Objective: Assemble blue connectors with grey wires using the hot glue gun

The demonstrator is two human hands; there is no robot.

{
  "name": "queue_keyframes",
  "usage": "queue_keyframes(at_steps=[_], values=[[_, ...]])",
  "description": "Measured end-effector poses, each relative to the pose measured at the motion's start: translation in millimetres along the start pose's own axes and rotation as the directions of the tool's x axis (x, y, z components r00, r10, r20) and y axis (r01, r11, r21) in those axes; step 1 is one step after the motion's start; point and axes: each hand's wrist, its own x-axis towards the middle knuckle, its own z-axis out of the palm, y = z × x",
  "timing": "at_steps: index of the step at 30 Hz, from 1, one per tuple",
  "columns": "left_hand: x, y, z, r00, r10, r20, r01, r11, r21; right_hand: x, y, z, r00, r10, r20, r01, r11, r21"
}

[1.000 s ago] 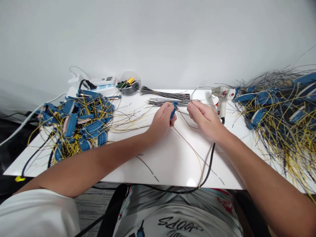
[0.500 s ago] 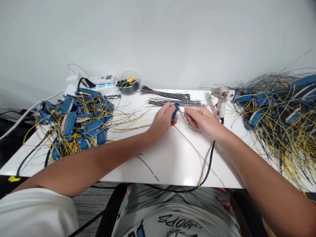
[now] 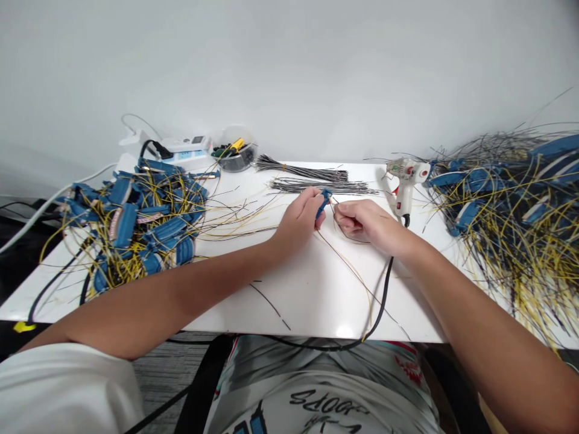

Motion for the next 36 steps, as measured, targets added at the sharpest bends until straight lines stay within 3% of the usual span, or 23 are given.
queue_keyframes(at_steps=[36], values=[[-5.2,5.8,1.9,0.997,0.063,0.041,-0.067,0.992,0.105,0.2,0.5,6.9,0.998,0.002,-0.068,-0.004,0.999,-0.036]])
